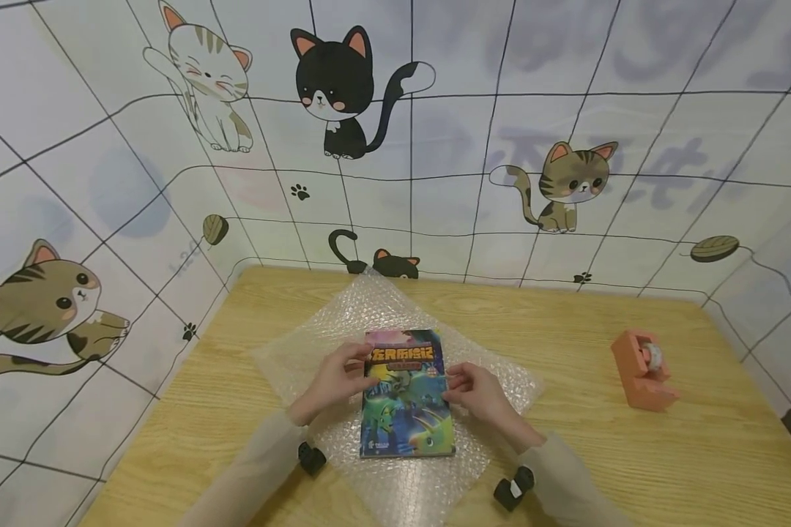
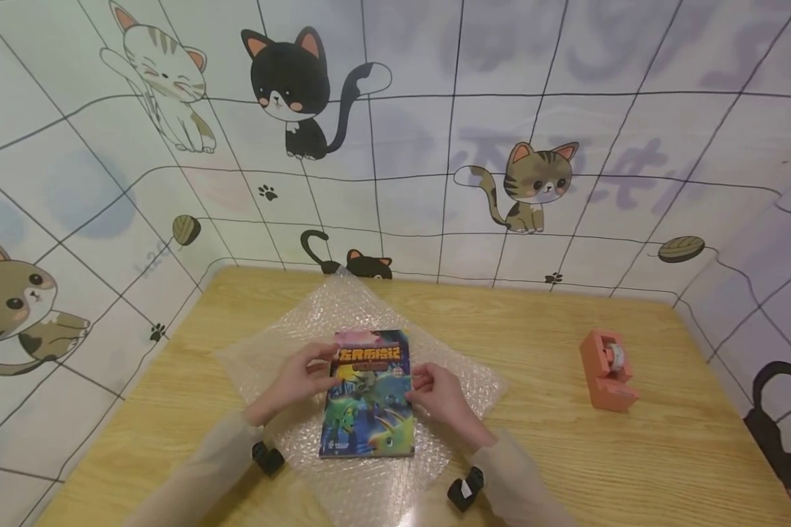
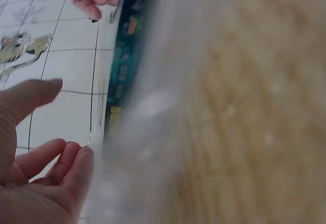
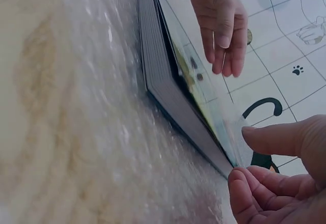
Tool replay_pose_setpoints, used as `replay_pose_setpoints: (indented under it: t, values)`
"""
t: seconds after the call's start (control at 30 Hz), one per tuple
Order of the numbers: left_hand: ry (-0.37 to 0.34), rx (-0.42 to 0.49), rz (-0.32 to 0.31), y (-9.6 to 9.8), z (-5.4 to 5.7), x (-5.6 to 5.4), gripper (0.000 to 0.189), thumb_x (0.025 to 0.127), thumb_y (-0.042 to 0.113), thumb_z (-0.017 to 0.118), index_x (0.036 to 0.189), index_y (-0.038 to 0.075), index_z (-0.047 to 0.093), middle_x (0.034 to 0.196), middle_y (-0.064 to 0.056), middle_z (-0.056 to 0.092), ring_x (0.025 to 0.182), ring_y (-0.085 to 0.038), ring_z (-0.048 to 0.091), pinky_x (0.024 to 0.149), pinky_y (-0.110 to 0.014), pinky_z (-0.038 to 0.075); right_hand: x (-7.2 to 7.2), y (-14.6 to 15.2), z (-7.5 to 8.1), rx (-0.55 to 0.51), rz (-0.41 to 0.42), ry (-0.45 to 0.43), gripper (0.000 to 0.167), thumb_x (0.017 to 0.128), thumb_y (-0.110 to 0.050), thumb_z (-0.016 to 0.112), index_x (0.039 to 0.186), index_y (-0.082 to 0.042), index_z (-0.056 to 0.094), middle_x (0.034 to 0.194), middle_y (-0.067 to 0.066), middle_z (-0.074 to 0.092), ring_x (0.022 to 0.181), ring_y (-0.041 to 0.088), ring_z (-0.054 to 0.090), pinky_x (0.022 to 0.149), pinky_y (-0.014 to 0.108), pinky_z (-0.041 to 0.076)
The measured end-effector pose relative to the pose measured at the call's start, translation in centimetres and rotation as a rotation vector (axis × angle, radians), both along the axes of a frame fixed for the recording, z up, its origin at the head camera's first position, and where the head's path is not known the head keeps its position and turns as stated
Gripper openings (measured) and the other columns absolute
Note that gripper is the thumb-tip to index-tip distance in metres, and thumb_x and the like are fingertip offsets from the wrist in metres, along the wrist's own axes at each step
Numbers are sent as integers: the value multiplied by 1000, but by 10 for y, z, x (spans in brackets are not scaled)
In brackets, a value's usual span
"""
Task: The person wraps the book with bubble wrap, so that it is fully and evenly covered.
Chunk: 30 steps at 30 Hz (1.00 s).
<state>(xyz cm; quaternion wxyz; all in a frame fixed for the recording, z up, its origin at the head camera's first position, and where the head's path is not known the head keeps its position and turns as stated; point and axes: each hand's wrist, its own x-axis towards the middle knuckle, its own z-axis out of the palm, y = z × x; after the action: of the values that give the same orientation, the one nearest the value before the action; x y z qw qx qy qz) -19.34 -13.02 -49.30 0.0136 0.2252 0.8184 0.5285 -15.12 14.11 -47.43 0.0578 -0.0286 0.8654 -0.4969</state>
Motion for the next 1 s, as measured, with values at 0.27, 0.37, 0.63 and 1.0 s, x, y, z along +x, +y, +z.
replay_pose_setpoints:
  t: [0.27,0.37,0.63,1.0]
  values:
    - [124,-194,-116,2,0,10,67,67,6,82,124,-12,51,122,-22,51,110,-34,53,94,-43,46,19,0,5,-110,149,85,32,76,-5,74,103,6,60,86,8,61,76,13,59,68,27,53]
    - [119,-242,-131,3,2,12,71,66,8,83,126,-12,50,125,-20,49,112,-34,50,97,-47,42,28,-1,8,-120,236,97,31,78,-5,73,103,7,60,88,10,62,77,13,59,69,26,53]
    - [138,-315,-148,4,4,15,75,65,11,84,127,-12,48,126,-20,48,115,-35,48,99,-49,39,59,-13,9,-210,485,51,31,77,-4,73,103,8,61,89,16,64,77,9,60,67,22,54]
    - [168,-378,-148,3,5,14,74,67,17,84,127,-10,50,127,-18,49,118,-34,47,99,-48,39,90,-21,2,-93,783,257,31,81,-16,73,106,-4,61,99,5,62,90,6,55,76,22,50]
